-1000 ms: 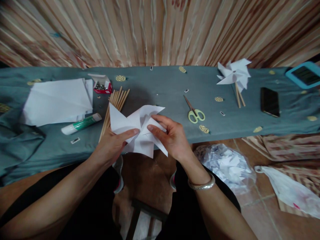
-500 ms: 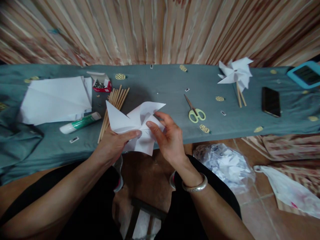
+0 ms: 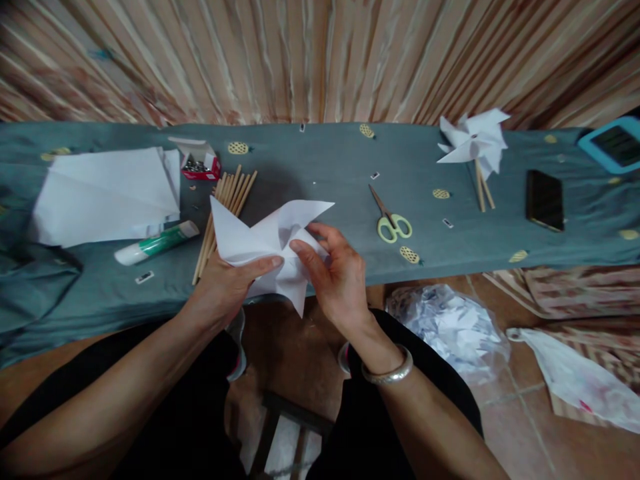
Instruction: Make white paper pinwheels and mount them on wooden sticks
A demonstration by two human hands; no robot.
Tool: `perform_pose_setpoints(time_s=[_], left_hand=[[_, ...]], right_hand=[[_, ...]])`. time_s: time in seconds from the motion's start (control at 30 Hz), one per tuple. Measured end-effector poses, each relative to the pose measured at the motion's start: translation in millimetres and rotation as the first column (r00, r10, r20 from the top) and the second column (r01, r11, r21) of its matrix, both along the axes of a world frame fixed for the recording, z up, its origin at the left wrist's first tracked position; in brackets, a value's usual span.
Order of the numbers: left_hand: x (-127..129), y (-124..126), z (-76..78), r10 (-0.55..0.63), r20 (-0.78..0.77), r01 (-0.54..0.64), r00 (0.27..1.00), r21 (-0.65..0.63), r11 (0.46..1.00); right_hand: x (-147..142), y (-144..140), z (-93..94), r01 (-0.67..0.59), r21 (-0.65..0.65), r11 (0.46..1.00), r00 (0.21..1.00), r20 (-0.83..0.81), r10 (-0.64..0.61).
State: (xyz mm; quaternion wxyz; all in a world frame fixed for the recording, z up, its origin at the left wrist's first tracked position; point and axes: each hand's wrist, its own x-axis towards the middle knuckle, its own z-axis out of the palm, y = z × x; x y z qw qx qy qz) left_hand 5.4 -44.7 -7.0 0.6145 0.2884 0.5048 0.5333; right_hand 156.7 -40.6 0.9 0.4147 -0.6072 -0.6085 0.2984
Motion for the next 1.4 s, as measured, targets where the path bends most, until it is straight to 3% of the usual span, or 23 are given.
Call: perform_pose_setpoints(time_s=[0.17,0.3,0.43,0.53,0.7,1.03,1.4], left_hand=[[0.1,0.7,-2.0,0.015,-0.036,-0.015,0.999,-0.003,1.0],[-1.2,1.5,-1.3,0.026,-0.069,-0.026,0.997,-0.001,1.0],[-0.6,2.4,1.6,0.041,-0.081,-0.041,0.996,0.006,0.999],[0.6,2.7,2.4,0.047,-0.07,-0.046,0.996,0.01,0.999],[0.8,1.4,1.0,0.005,-0.029,-0.004,1.0,0.021,1.0],[0.9,0.4,5.5,0.018,-0.044,-0.019,0.999,-0.003,1.0],[-0.2,-0.4,3.7,0.016,-0.014,-0.015,1.0,0.048,0.999]], right_hand=[[0.0,-1.6,3.0,-0.025,0.017,1.0,1.0,0.003,0.025],[6.9,-0.1,6.4,-0.098,-0.045,0.994,0.994,-0.043,0.096],[18.3,4.7,2.2,-0.278,-0.238,0.931,0.937,-0.28,0.209],[22.1,7.4,-0.2,-0.349,-0.335,0.875,0.876,-0.449,0.177],[18.3,7.4,0.1,-0.289,-0.373,0.881,0.85,-0.523,0.058],[8.9,3.4,-5.4,-0.221,-0.399,0.89,0.834,-0.55,-0.039],[0.1,1.3,-5.0,-0.145,-0.32,0.936,0.862,-0.506,-0.039]])
